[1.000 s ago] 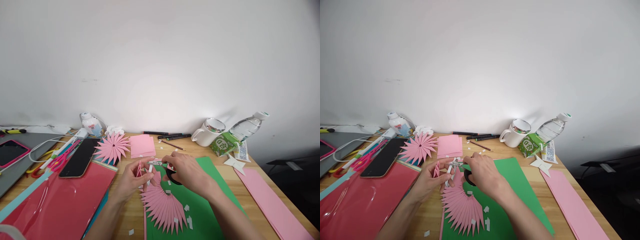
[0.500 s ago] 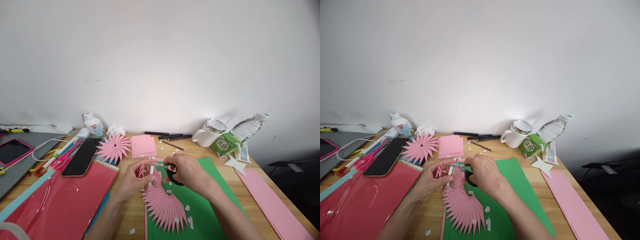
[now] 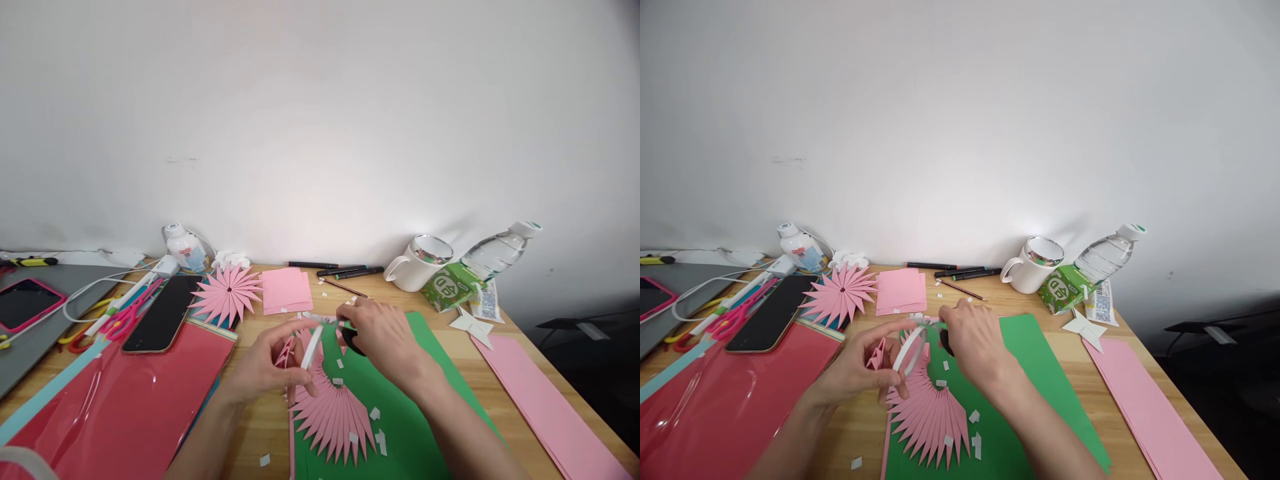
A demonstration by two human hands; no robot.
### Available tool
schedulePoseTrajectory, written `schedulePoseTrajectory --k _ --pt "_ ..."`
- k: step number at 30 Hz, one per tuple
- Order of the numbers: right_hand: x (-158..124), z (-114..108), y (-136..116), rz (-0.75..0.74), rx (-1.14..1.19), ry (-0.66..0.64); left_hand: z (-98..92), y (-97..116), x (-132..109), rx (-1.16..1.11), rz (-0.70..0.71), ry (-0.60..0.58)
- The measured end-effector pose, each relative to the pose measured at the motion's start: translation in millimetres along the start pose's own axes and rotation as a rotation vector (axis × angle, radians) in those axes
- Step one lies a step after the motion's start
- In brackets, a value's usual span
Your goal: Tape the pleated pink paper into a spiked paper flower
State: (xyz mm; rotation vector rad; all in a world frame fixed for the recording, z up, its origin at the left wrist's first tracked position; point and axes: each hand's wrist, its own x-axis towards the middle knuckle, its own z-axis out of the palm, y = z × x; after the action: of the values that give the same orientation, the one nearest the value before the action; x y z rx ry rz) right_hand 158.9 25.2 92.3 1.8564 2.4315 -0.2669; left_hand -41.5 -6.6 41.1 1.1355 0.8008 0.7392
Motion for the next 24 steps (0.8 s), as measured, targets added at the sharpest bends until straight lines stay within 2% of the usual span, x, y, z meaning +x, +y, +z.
schedulePoseTrajectory --k 2,7,10,15,19,21,24 --pt "3 3 7 0.037 -0.025 0.059 1.8 0 -1 -0.047 0.007 0.004" --pt "9 9 22 0.018 0.077 0.128 -2.1 -6 5 -0.087 0.151 0.27" --pt "10 9 20 0.001 0.182 0.149 -5.2 -9 9 -0.033 0.179 0.353" --pt "7 5 13 -0.035 0.273 0.136 -1.4 -8 11 0.007 0.188 0.388" --pt "5 5 12 -0.082 0.354 0.195 1.9 -7 10 0.008 0.209 0.416" --pt "7 7 12 -0.144 0.507 0.207 1.0 -8 9 -0.027 0.222 0.362" --pt "14 13 10 -0.304 0.87 0.121 -2.2 -11 7 -0.099 0.235 0.264"
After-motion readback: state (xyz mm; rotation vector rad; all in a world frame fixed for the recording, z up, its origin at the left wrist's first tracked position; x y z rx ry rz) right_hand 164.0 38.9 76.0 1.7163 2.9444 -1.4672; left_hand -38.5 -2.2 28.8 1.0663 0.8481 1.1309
